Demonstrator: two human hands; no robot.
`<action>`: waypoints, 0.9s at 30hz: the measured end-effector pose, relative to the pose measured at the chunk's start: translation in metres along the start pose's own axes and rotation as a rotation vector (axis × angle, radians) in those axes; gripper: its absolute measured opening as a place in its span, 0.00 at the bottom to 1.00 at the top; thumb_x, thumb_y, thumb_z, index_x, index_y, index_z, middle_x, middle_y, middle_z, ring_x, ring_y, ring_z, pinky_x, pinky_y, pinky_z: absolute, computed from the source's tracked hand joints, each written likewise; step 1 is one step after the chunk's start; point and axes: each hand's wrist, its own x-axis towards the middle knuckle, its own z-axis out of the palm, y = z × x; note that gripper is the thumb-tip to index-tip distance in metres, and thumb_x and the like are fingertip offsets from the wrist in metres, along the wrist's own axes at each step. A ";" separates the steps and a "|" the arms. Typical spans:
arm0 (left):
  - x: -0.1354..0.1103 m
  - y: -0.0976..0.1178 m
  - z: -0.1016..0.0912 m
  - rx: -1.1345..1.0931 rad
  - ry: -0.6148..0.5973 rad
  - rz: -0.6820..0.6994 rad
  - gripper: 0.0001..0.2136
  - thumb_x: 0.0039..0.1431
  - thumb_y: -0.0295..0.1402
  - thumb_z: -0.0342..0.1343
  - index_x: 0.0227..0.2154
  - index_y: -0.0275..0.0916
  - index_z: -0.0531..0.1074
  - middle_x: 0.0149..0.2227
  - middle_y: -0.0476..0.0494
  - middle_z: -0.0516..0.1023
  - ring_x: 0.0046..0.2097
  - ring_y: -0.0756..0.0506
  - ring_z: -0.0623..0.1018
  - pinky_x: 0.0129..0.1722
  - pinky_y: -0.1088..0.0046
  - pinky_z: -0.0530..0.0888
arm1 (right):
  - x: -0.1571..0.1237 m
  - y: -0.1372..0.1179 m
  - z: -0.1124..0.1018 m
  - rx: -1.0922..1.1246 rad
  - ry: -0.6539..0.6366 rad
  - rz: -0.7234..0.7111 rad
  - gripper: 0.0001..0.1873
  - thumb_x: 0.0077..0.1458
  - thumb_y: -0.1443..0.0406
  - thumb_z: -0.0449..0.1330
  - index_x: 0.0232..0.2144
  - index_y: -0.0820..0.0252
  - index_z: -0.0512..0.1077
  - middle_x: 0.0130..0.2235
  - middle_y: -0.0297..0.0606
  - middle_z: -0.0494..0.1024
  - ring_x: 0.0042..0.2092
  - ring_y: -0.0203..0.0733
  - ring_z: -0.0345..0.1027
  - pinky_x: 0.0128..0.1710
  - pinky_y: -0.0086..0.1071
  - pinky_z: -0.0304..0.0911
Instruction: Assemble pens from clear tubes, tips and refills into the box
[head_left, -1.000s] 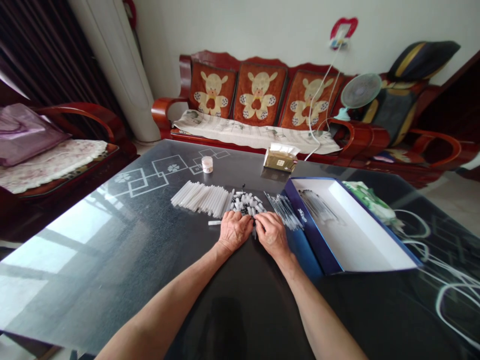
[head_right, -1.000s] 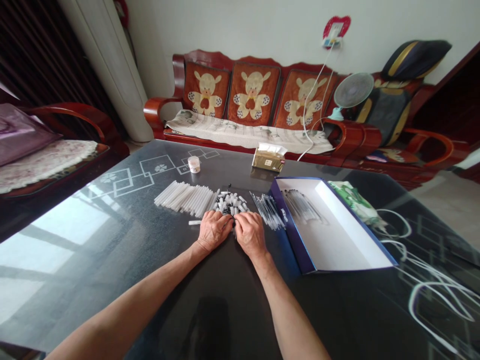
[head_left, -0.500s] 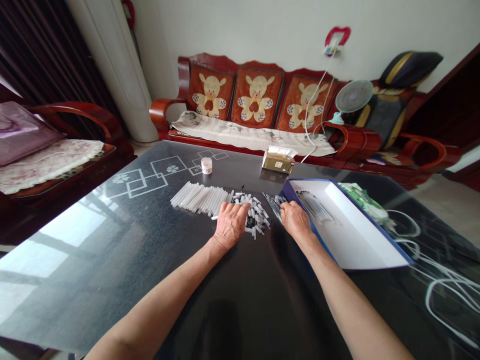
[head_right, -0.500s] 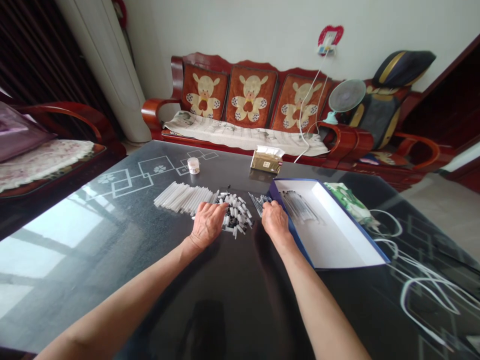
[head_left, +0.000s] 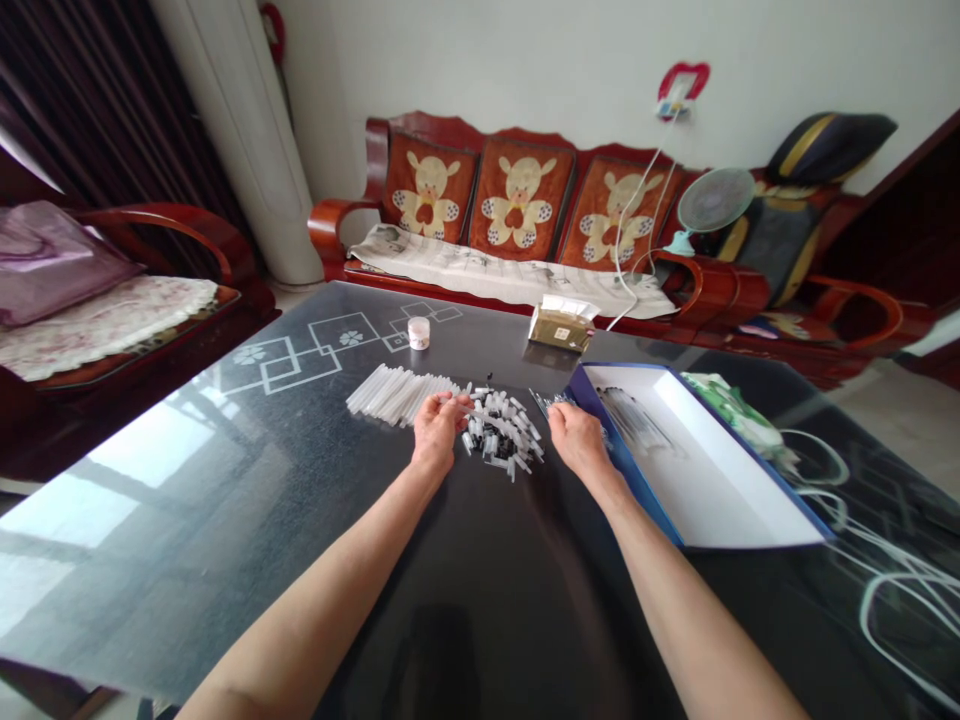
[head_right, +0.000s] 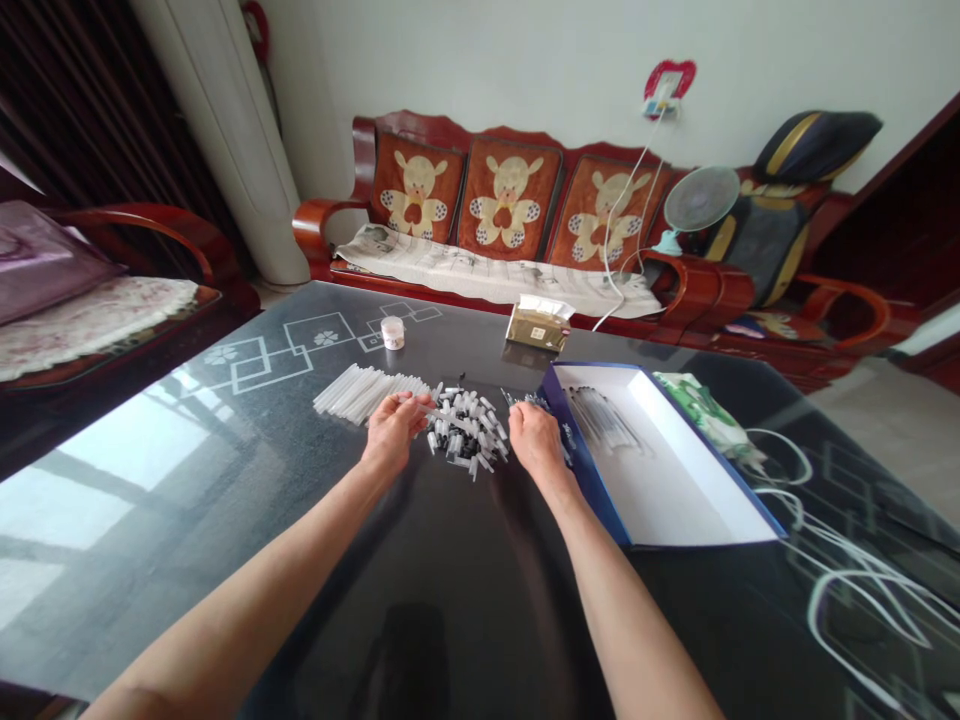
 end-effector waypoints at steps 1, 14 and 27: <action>-0.001 -0.003 0.000 -0.023 0.004 -0.020 0.18 0.41 0.37 0.61 0.34 0.40 0.62 0.33 0.48 0.78 0.36 0.48 0.79 0.32 0.76 0.70 | -0.005 -0.003 0.007 0.186 -0.040 0.051 0.16 0.61 0.60 0.50 0.35 0.60 0.75 0.35 0.43 0.79 0.36 0.42 0.74 0.31 0.29 0.64; -0.001 -0.013 -0.009 1.183 -0.333 0.433 0.08 0.56 0.34 0.53 0.35 0.38 0.74 0.34 0.43 0.78 0.38 0.45 0.78 0.39 0.72 0.70 | -0.017 -0.013 0.041 1.368 0.060 0.460 0.22 0.30 0.60 0.73 0.31 0.61 0.74 0.24 0.30 0.75 0.25 0.30 0.67 0.19 0.20 0.57; -0.020 -0.027 0.013 1.580 -0.398 0.551 0.14 0.66 0.36 0.43 0.36 0.38 0.74 0.35 0.42 0.77 0.36 0.47 0.76 0.36 0.74 0.70 | -0.034 -0.039 0.054 1.542 0.007 0.374 0.18 0.42 0.57 0.69 0.36 0.57 0.73 0.34 0.32 0.79 0.33 0.34 0.71 0.30 0.26 0.65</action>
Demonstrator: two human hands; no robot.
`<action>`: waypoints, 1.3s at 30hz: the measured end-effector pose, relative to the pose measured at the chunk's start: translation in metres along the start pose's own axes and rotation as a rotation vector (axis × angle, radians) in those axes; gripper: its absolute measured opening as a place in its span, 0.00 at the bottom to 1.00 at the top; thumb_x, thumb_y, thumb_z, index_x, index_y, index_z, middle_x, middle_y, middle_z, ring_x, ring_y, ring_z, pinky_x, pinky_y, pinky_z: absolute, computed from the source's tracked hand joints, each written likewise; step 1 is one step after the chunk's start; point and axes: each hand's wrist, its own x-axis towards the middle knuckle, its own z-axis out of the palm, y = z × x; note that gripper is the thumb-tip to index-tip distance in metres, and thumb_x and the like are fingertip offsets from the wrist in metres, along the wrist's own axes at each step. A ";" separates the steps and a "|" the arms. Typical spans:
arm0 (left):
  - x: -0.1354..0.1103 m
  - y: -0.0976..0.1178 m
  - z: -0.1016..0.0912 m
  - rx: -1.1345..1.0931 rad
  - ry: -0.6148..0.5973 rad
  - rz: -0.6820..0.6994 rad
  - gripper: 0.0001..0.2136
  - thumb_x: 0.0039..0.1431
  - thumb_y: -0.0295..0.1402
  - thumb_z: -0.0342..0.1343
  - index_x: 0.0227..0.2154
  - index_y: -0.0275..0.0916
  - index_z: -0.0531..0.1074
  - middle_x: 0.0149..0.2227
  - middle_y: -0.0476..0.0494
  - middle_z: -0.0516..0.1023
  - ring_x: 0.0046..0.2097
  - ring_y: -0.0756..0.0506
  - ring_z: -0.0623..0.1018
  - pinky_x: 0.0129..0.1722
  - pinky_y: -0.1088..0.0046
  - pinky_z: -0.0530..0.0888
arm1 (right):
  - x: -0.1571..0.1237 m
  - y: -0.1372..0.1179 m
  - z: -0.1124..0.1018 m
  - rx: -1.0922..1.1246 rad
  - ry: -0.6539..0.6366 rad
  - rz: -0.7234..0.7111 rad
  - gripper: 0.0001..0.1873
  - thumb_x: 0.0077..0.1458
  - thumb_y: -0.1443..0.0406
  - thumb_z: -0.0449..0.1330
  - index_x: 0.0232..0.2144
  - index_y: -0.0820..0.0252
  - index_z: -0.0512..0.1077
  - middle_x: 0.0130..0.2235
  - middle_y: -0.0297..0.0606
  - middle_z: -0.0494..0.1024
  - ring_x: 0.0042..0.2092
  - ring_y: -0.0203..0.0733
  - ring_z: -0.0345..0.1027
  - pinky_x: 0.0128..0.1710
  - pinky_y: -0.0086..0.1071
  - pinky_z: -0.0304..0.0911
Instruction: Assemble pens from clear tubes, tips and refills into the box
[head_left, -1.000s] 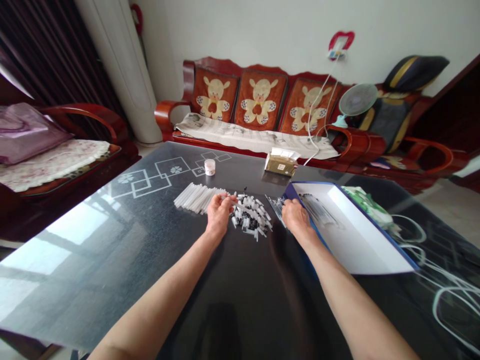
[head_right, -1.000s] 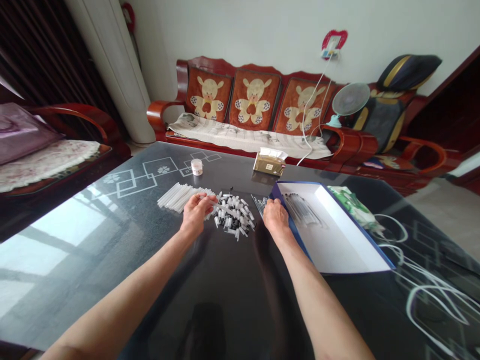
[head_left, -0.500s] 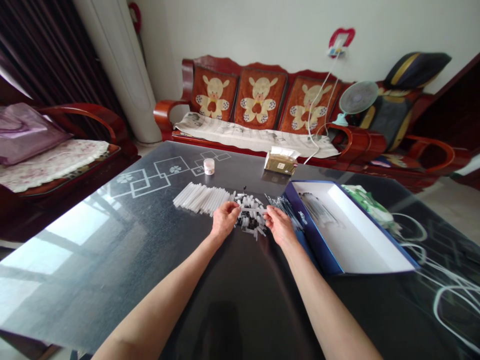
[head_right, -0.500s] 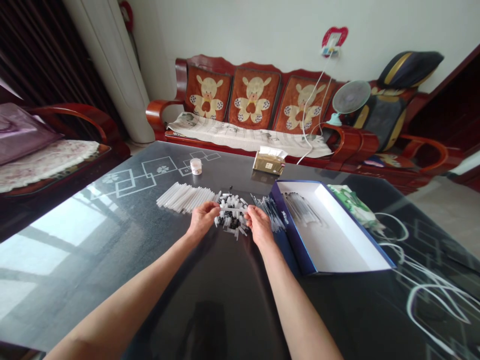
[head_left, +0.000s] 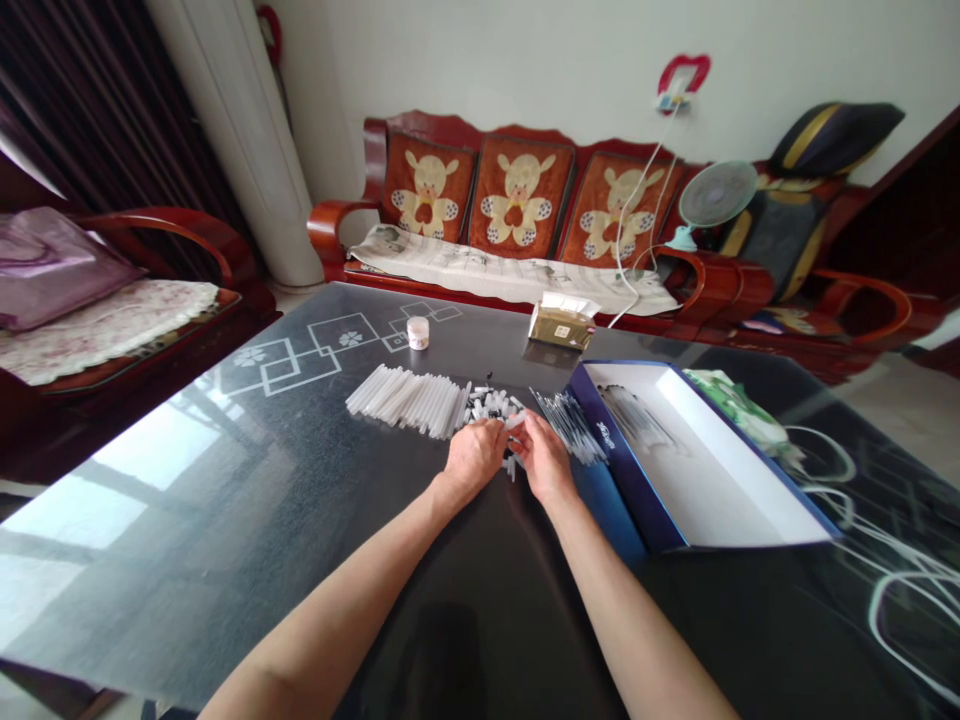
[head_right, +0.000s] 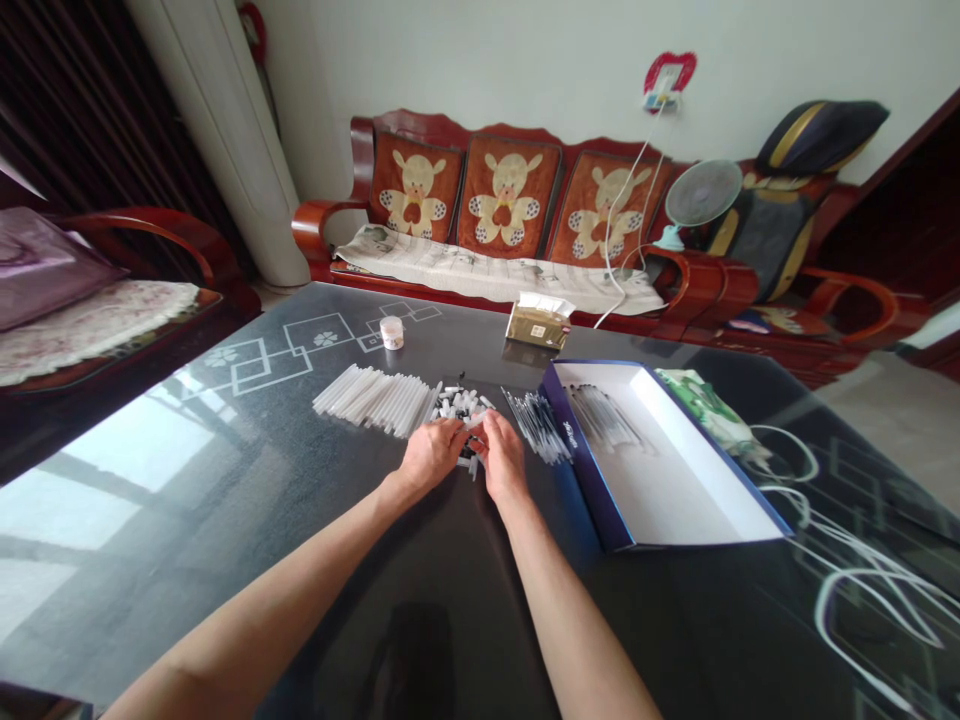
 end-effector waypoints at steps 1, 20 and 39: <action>-0.002 0.002 0.002 0.023 0.032 -0.003 0.14 0.66 0.37 0.43 0.39 0.39 0.74 0.36 0.42 0.76 0.36 0.46 0.76 0.35 0.74 0.70 | -0.001 0.002 0.003 0.014 0.017 -0.011 0.17 0.43 0.56 0.68 0.34 0.58 0.73 0.31 0.31 0.78 0.31 0.33 0.71 0.29 0.26 0.65; 0.006 0.029 0.004 -0.289 -0.009 -0.131 0.15 0.63 0.35 0.46 0.27 0.36 0.75 0.27 0.39 0.77 0.32 0.45 0.76 0.34 0.71 0.70 | 0.012 0.012 0.019 0.041 0.264 -0.125 0.19 0.41 0.54 0.66 0.34 0.59 0.72 0.29 0.36 0.79 0.32 0.40 0.73 0.31 0.33 0.70; 0.035 -0.096 -0.055 0.151 0.240 -0.370 0.17 0.63 0.37 0.43 0.34 0.37 0.76 0.36 0.37 0.75 0.38 0.43 0.75 0.38 0.71 0.68 | 0.017 -0.001 -0.061 -0.893 0.244 -0.708 0.18 0.55 0.55 0.56 0.41 0.59 0.75 0.41 0.44 0.76 0.37 0.41 0.72 0.41 0.35 0.67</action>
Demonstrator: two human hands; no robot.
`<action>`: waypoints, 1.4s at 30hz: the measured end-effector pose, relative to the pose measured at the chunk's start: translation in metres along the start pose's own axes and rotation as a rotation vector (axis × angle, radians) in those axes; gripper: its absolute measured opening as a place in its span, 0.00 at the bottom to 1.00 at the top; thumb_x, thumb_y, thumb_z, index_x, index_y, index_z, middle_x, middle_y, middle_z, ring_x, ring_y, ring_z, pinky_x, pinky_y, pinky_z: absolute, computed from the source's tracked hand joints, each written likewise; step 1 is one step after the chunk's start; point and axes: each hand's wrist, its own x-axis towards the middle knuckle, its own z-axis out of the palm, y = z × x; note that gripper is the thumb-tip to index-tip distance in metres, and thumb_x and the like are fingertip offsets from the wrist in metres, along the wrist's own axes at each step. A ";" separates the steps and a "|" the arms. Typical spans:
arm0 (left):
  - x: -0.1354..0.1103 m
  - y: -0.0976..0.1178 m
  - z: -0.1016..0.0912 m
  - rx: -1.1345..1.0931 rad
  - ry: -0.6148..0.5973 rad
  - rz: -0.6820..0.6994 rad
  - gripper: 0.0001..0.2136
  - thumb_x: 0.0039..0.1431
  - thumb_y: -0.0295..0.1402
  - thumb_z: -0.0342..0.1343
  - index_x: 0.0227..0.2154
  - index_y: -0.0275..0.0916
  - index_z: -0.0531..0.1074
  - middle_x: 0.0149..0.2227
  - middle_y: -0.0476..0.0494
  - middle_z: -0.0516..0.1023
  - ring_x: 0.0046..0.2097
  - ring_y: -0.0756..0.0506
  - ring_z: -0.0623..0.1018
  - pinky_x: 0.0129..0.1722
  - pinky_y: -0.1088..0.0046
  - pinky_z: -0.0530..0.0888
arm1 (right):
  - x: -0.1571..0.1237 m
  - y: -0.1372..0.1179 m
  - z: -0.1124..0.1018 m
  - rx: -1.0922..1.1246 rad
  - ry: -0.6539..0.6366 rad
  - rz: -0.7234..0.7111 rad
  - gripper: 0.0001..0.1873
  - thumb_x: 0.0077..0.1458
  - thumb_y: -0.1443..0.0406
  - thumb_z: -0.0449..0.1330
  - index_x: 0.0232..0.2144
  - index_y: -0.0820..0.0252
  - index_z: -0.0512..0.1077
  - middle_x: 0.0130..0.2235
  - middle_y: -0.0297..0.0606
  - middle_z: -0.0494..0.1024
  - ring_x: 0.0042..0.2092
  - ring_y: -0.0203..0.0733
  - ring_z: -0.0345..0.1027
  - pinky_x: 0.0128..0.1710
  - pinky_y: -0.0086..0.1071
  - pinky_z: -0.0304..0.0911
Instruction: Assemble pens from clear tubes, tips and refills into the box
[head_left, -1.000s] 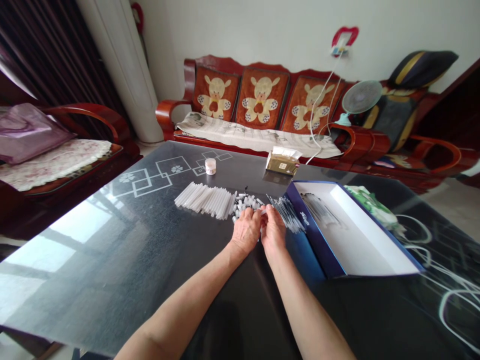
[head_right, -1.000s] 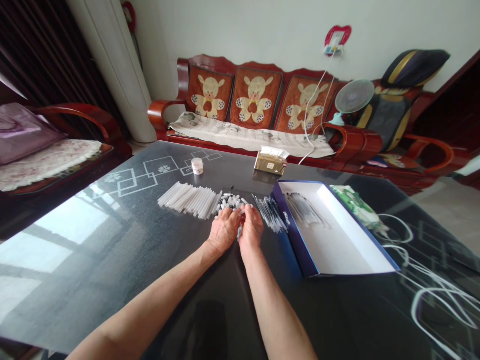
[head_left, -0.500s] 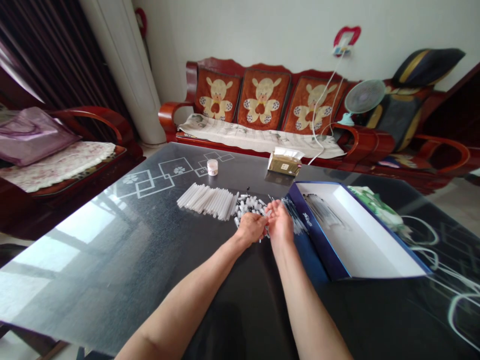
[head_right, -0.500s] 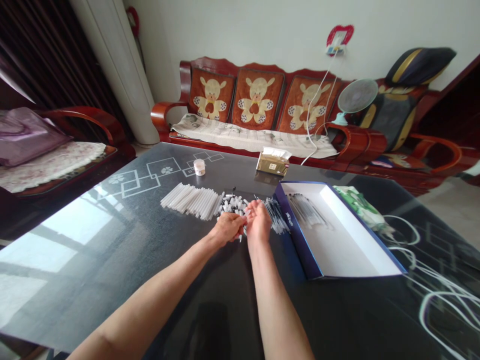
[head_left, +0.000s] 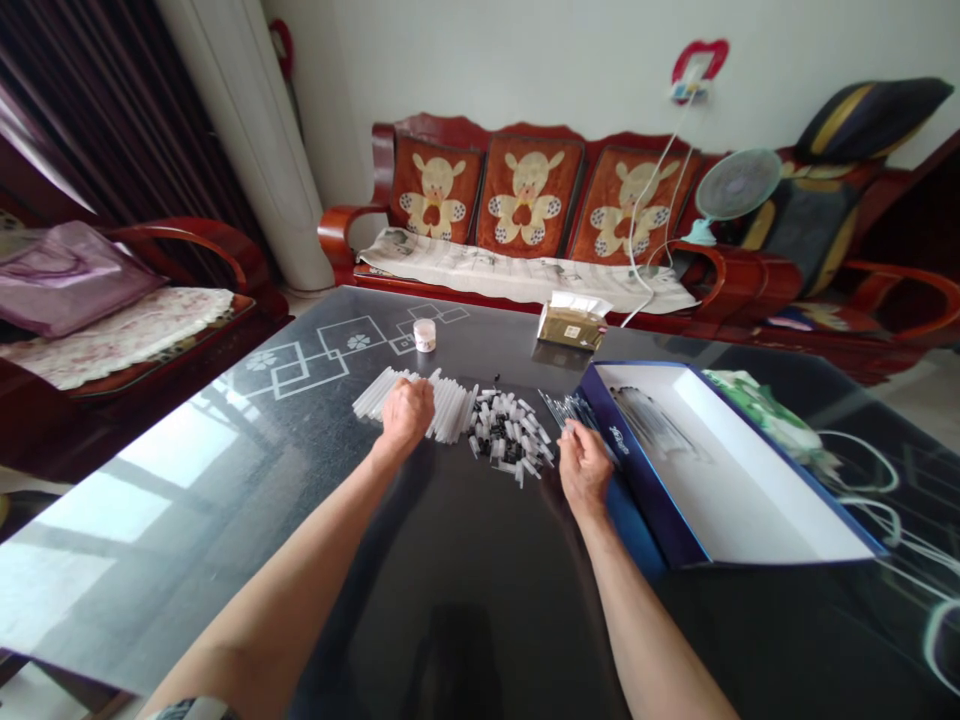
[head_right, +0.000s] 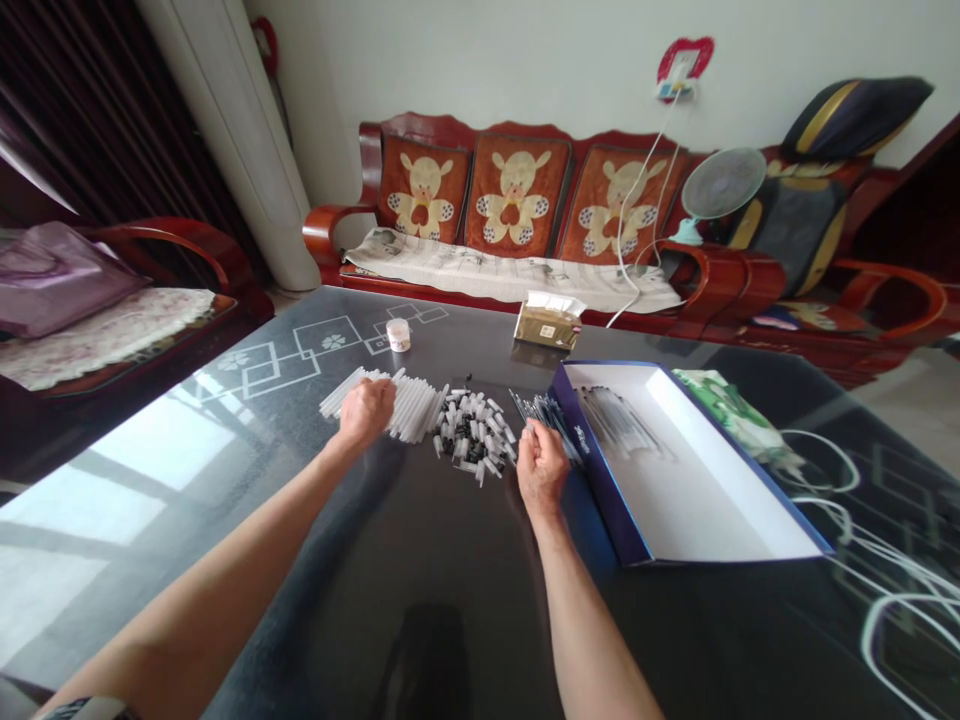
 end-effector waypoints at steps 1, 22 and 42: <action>0.010 -0.011 -0.003 0.019 0.013 -0.043 0.17 0.63 0.36 0.42 0.35 0.36 0.76 0.38 0.36 0.75 0.39 0.42 0.75 0.39 0.70 0.69 | 0.000 0.000 0.001 -0.033 -0.015 -0.038 0.17 0.55 0.56 0.55 0.41 0.59 0.75 0.40 0.44 0.76 0.38 0.42 0.71 0.41 0.35 0.67; 0.055 -0.058 0.000 0.037 -0.093 -0.213 0.16 0.60 0.35 0.46 0.44 0.36 0.75 0.46 0.32 0.75 0.48 0.34 0.73 0.47 0.60 0.68 | -0.003 0.005 0.007 -0.074 -0.101 -0.078 0.16 0.55 0.61 0.55 0.44 0.57 0.74 0.39 0.42 0.77 0.35 0.41 0.70 0.37 0.33 0.66; -0.040 -0.009 0.059 -0.011 0.169 0.568 0.15 0.60 0.27 0.46 0.46 0.39 0.73 0.46 0.39 0.75 0.46 0.41 0.71 0.47 0.62 0.65 | 0.075 -0.006 -0.008 -0.914 -0.474 -0.178 0.11 0.57 0.68 0.54 0.38 0.62 0.75 0.39 0.46 0.73 0.34 0.42 0.68 0.35 0.32 0.58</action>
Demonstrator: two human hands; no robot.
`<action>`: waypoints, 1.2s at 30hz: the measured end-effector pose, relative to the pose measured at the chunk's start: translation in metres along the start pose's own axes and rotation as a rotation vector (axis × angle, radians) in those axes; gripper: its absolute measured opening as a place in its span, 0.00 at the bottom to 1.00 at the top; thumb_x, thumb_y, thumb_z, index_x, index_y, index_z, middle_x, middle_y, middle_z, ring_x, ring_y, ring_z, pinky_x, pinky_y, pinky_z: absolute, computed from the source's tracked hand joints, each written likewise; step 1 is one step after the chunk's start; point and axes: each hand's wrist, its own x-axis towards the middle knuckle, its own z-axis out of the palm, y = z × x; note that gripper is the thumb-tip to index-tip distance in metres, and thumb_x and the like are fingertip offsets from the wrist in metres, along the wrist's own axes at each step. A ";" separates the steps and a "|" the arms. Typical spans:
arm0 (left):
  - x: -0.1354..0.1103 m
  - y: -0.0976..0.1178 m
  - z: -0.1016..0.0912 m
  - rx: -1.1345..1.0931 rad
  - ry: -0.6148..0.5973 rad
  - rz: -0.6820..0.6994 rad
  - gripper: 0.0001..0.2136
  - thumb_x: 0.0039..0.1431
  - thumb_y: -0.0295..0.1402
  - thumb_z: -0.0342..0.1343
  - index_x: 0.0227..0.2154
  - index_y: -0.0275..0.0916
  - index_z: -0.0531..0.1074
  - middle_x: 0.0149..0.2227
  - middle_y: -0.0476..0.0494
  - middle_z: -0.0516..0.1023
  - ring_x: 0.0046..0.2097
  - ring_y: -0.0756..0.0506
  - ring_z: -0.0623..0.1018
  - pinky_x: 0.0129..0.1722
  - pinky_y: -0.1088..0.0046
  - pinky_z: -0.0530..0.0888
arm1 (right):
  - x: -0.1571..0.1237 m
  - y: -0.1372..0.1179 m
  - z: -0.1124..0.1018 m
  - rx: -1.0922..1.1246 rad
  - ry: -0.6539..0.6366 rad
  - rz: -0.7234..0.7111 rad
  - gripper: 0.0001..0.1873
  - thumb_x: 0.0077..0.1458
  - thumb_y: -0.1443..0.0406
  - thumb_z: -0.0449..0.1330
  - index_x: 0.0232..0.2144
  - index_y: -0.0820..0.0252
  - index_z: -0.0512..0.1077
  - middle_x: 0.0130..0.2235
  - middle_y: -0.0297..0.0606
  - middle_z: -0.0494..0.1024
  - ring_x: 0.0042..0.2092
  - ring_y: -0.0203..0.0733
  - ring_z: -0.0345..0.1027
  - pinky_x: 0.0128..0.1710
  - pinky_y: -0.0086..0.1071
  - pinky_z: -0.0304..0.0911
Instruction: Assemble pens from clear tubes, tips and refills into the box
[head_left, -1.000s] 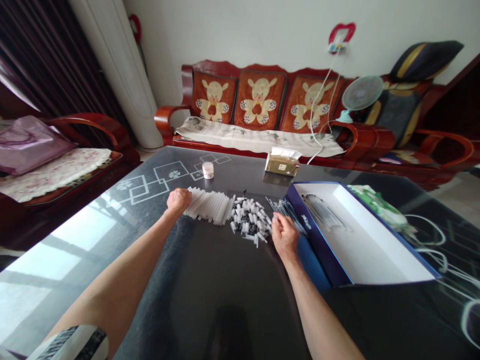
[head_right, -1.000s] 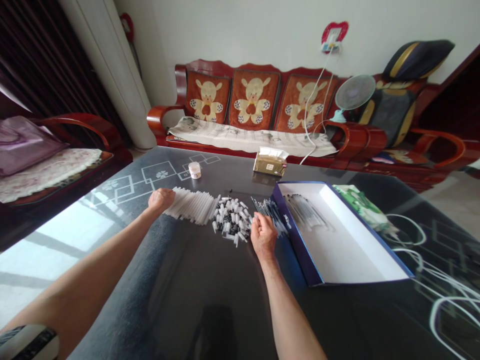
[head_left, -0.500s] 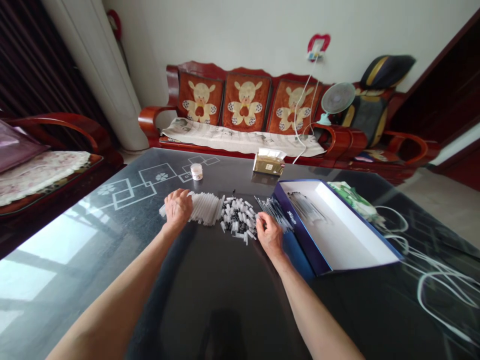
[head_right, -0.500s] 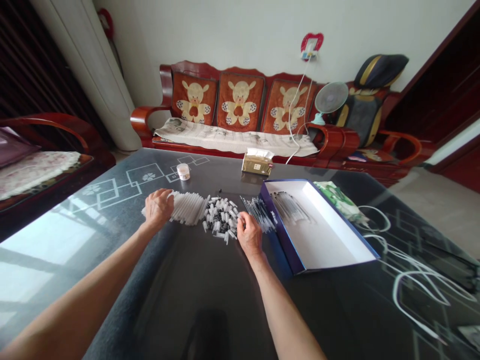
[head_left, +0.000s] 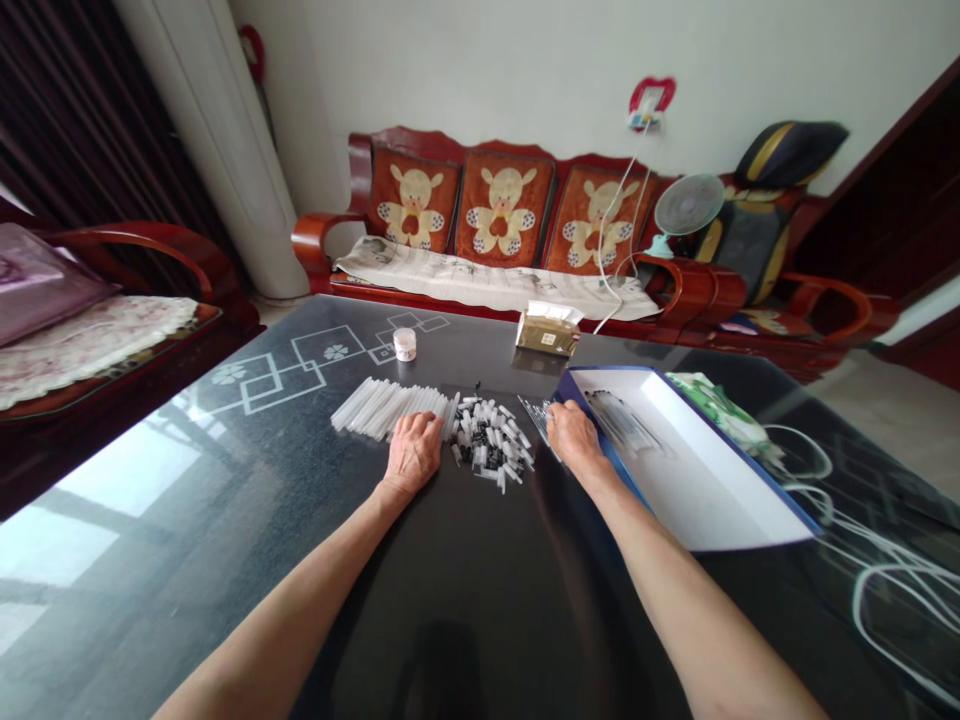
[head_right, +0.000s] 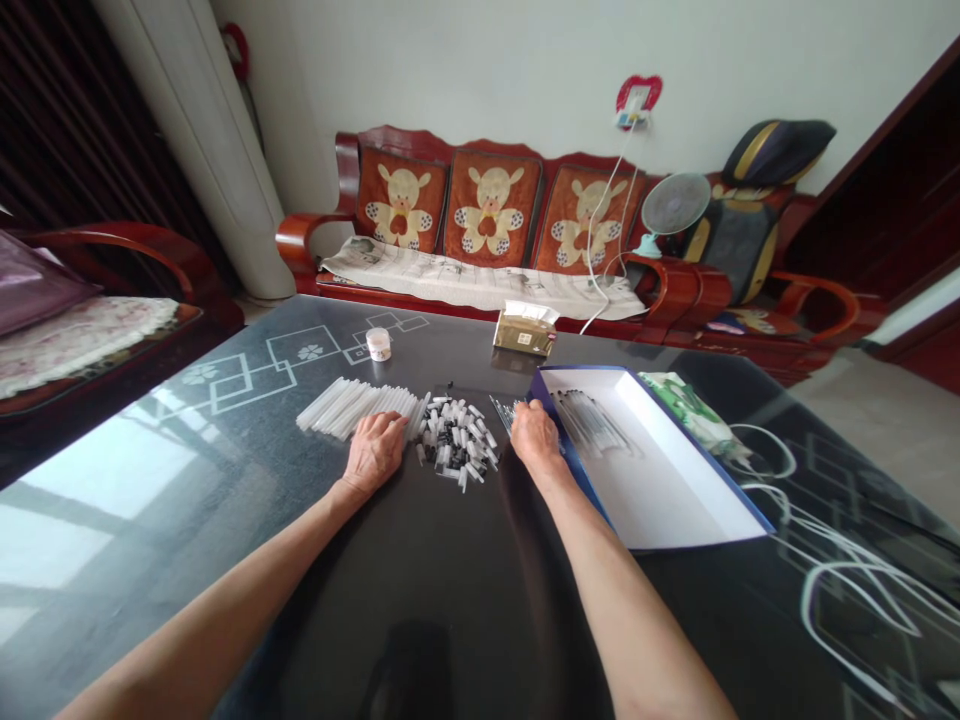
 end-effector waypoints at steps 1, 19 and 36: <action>0.000 0.000 0.000 0.005 0.006 0.010 0.14 0.59 0.27 0.46 0.45 0.39 0.73 0.45 0.39 0.75 0.45 0.41 0.71 0.46 0.63 0.66 | -0.001 -0.004 0.004 0.042 0.010 -0.045 0.11 0.57 0.68 0.54 0.38 0.62 0.75 0.38 0.45 0.73 0.35 0.41 0.68 0.36 0.31 0.59; -0.001 -0.002 0.005 -0.003 0.066 0.080 0.13 0.58 0.26 0.48 0.44 0.37 0.73 0.44 0.40 0.75 0.43 0.41 0.70 0.45 0.63 0.67 | 0.029 0.088 -0.030 -0.061 -0.101 0.322 0.14 0.54 0.64 0.53 0.38 0.57 0.78 0.40 0.44 0.79 0.41 0.47 0.72 0.39 0.33 0.63; -0.001 0.002 0.002 0.002 0.014 0.058 0.13 0.58 0.26 0.48 0.43 0.38 0.74 0.43 0.39 0.75 0.42 0.41 0.69 0.45 0.63 0.67 | 0.032 0.101 -0.018 -0.145 -0.202 0.392 0.13 0.48 0.65 0.56 0.30 0.58 0.80 0.33 0.45 0.80 0.36 0.48 0.74 0.30 0.32 0.64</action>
